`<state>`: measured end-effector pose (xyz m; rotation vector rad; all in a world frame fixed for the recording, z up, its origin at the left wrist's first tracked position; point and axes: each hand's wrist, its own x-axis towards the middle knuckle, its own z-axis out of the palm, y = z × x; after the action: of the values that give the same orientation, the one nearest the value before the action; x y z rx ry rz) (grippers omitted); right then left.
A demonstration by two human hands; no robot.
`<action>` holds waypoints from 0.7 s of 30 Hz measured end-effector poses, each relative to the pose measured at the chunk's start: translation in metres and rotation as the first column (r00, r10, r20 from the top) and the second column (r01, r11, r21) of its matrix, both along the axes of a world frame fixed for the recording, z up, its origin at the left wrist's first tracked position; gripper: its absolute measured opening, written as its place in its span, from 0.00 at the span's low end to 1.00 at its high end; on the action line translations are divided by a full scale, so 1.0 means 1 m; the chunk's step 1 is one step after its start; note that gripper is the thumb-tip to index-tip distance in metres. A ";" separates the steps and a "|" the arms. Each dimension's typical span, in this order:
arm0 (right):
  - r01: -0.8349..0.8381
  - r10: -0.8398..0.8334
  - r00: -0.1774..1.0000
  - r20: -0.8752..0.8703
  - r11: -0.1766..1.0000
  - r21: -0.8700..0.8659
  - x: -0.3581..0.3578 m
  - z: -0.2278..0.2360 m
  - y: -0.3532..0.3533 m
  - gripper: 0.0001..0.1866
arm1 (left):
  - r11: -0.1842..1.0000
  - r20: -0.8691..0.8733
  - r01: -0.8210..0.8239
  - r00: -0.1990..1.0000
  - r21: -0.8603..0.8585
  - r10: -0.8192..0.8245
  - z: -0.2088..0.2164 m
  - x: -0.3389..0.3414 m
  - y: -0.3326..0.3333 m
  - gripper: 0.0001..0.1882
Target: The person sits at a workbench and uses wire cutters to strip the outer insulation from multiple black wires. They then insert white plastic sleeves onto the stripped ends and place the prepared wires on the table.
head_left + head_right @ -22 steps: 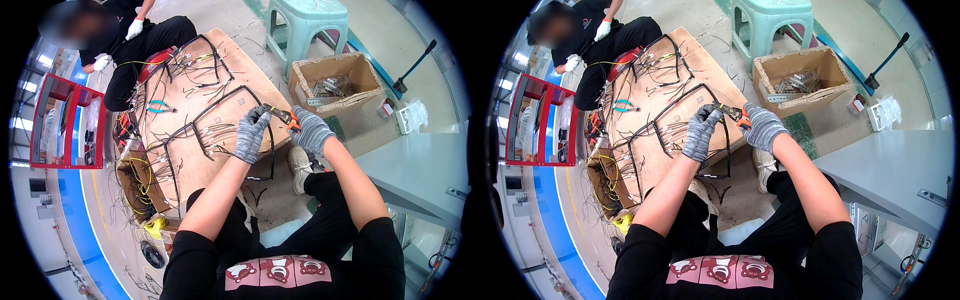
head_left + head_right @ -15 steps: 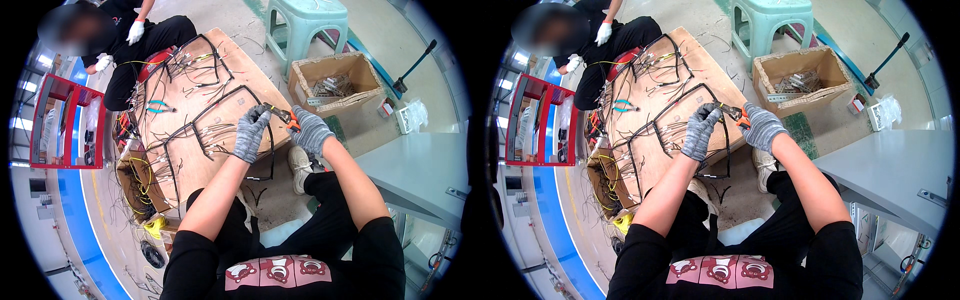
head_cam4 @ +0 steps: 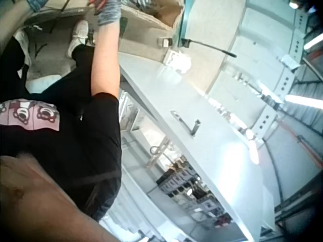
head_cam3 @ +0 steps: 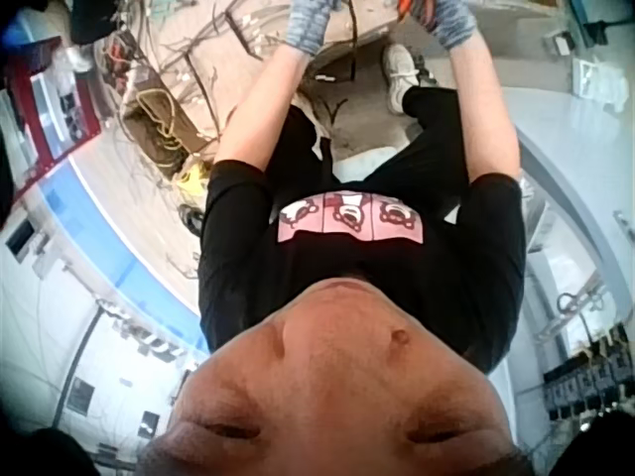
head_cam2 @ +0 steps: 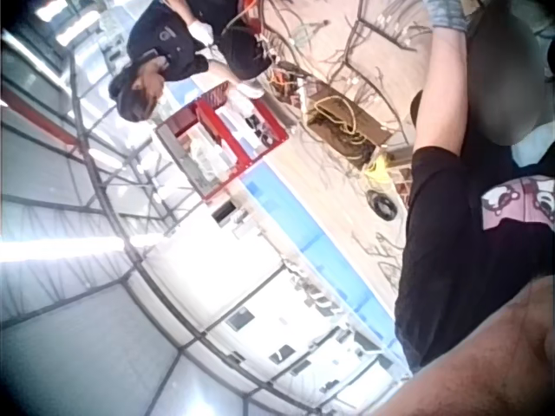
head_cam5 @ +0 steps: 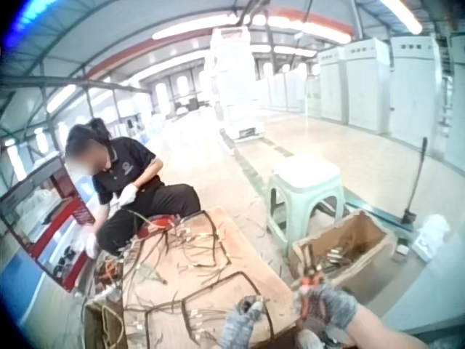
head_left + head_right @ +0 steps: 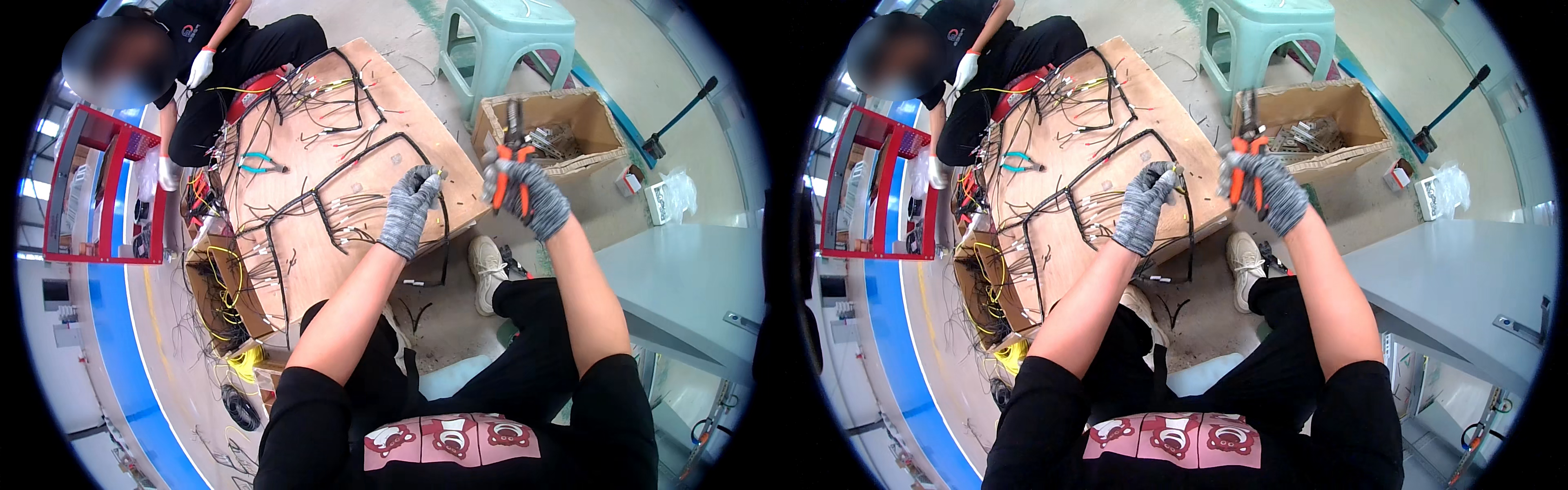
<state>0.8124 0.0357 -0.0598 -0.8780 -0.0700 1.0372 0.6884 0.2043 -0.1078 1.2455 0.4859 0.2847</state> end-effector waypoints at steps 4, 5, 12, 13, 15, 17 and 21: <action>0.026 0.045 0.927 0.373 0.983 -0.182 0.013 -0.009 0.005 0.12 | 0.989 0.163 0.016 0.987 -0.150 0.008 0.003 0.003 -0.006 0.13; -0.040 0.150 0.893 0.424 0.965 -0.257 0.012 -0.010 0.008 0.11 | 0.984 0.158 -0.005 0.987 -0.178 0.033 0.003 0.004 -0.007 0.13; 0.217 0.172 0.541 0.823 0.917 -0.334 -0.010 -0.022 0.023 0.15 | 0.971 0.264 0.028 0.964 -0.236 0.036 -0.004 0.010 -0.002 0.05; 0.218 0.117 0.548 0.828 0.936 -0.277 -0.013 -0.019 0.028 0.15 | 0.969 0.287 0.031 0.957 -0.244 0.041 -0.007 0.011 -0.001 0.05; 0.222 0.142 0.542 0.828 0.926 -0.304 -0.017 -0.009 0.034 0.15 | 0.956 0.313 0.026 0.947 -0.293 0.070 -0.007 0.009 -0.001 0.04; 0.240 0.151 0.531 0.834 0.917 -0.319 -0.018 -0.004 0.037 0.14 | 0.966 0.209 -0.015 0.975 -0.259 0.071 0.002 0.006 -0.002 0.05; 0.281 0.312 0.398 0.863 0.854 -0.438 -0.013 -0.006 0.033 0.14 | 0.982 0.070 -0.095 0.992 -0.161 0.108 0.007 0.003 0.001 0.09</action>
<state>0.7992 0.0687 -0.0655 -1.9340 -0.7956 0.4221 0.6918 0.2049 -0.1010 1.0541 0.4956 0.3734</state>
